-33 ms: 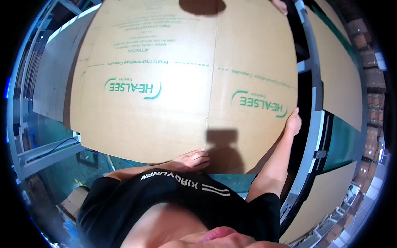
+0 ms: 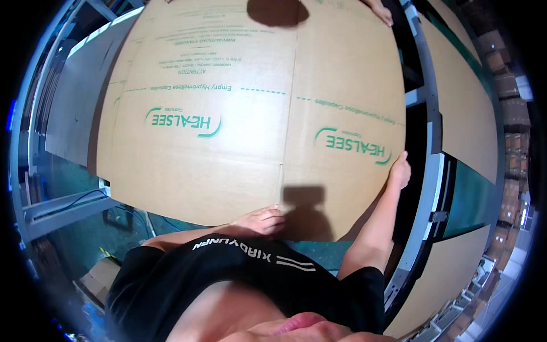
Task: The person assembles flat cardboard boxes on a conveyor belt. They pick up the flat sheets, fold the flaps, and interlock the tabs to form the box structure. The person repeats this process for multiple boxes, placing the finished items onto the moving belt.
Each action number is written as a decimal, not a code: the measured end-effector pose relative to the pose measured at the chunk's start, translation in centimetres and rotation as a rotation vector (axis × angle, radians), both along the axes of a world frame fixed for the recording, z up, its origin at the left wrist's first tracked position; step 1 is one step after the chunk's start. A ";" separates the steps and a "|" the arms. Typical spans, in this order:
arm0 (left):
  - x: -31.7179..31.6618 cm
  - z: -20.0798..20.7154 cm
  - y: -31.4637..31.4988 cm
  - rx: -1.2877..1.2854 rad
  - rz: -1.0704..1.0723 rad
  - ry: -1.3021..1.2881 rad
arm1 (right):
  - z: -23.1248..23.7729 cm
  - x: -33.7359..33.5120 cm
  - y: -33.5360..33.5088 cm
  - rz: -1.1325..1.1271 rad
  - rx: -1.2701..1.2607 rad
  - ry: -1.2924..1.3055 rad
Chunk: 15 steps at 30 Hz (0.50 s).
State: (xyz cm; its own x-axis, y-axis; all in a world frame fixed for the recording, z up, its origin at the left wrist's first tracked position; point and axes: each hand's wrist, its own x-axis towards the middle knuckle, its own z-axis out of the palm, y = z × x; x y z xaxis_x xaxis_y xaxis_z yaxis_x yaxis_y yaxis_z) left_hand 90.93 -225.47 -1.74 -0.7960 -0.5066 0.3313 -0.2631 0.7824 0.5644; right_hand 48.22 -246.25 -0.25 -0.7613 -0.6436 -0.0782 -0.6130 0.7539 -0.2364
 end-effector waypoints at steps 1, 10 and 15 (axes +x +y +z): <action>0.0 -0.3 0.3 -0.050 0.014 -0.039 | 0.7 0.6 0.1 0.006 0.001 -0.003; -0.1 2.2 1.5 -0.062 0.145 -0.157 | -0.2 -0.4 1.2 0.090 -0.111 -0.083; 0.3 2.3 3.1 -0.061 0.183 -0.201 | -2.1 -1.7 1.4 0.220 -0.167 -0.094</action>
State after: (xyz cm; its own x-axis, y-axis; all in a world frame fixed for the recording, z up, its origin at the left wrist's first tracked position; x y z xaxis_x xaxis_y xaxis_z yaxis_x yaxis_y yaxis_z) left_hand 91.22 -222.35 0.52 -0.7459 -0.6321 0.2099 -0.5053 0.7424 0.4399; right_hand 46.54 -244.85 -2.31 -0.5964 -0.8024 -0.0210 -0.7271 0.5512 -0.4093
